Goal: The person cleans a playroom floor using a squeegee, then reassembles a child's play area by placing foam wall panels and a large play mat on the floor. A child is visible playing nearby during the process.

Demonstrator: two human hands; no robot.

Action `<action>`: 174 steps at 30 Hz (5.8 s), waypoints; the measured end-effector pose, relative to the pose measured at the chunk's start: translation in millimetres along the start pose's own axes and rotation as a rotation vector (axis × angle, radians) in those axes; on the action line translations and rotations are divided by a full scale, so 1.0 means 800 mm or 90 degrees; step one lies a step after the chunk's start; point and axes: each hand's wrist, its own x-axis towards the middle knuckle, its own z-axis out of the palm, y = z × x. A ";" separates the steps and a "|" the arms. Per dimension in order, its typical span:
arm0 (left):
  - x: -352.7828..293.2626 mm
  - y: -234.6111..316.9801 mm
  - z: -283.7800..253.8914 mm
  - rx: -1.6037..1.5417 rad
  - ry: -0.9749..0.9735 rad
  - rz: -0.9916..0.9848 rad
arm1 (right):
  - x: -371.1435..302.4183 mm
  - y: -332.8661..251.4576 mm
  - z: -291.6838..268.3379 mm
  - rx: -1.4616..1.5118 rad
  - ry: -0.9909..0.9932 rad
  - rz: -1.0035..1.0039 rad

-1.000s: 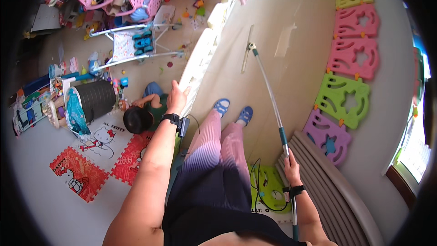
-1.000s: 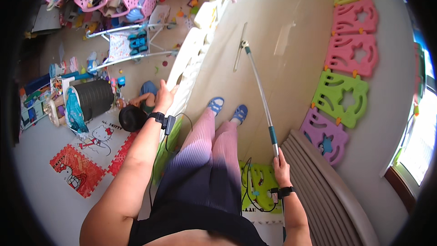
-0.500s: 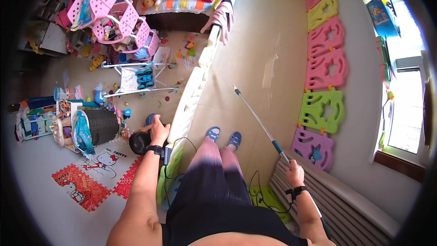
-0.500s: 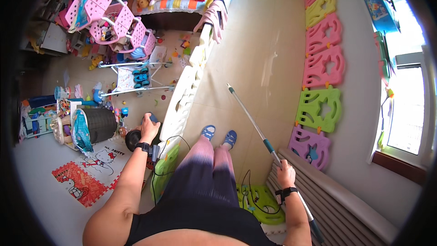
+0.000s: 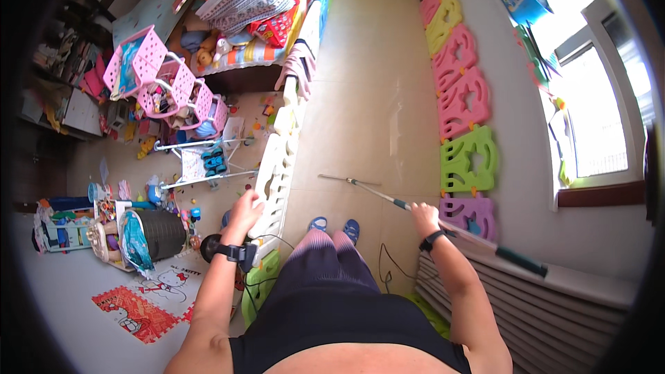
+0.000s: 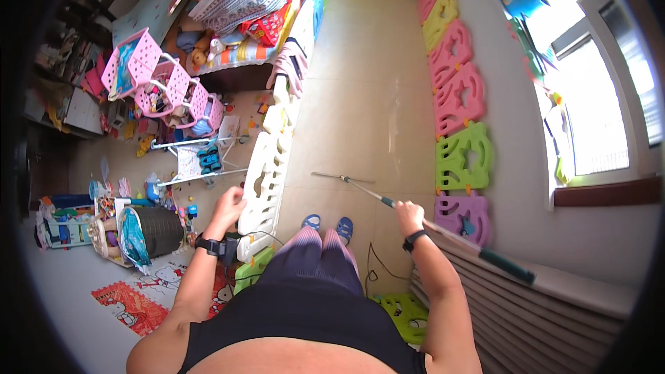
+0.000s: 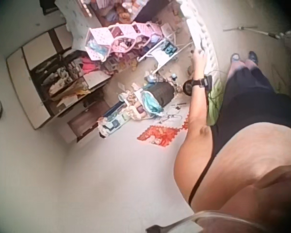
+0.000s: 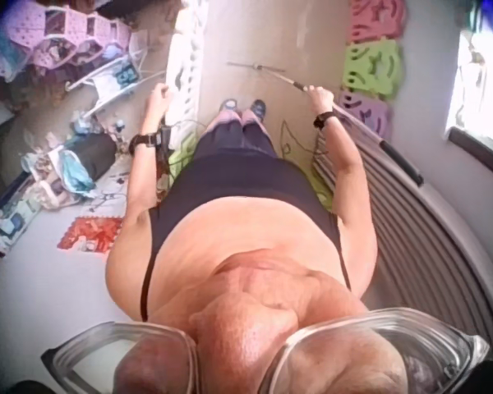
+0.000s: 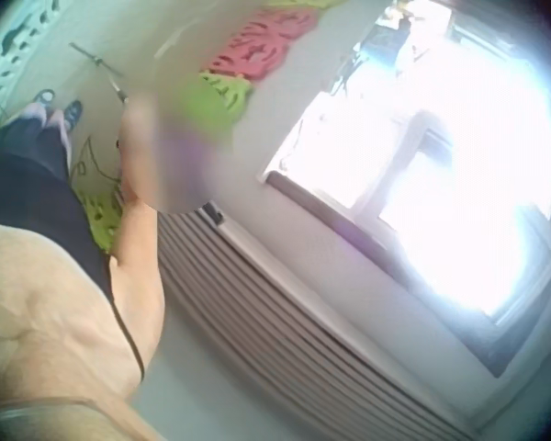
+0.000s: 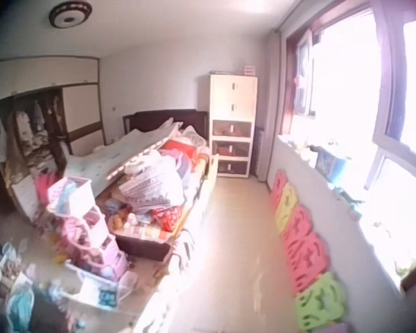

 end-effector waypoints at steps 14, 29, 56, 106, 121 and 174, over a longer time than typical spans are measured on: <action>-0.011 0.397 0.046 -0.468 -0.291 0.374 | 0.054 -0.189 -0.166 0.320 0.263 -0.558; -0.120 0.101 -0.053 -0.374 -0.013 0.264 | -0.177 0.073 0.032 0.787 0.108 0.136; -0.574 -0.120 -0.141 -0.559 0.659 -0.506 | -0.062 -0.108 -0.176 0.557 -0.113 -0.248; 0.001 0.234 -0.039 -0.347 -0.289 -0.009 | -0.444 0.114 0.135 0.961 0.755 0.917; 0.034 0.369 -0.002 -0.291 -0.207 0.006 | -0.413 0.102 0.282 1.690 0.018 1.061; 1.073 0.724 0.037 -0.636 0.171 -0.078 | 0.922 0.303 -0.636 1.015 0.055 -0.269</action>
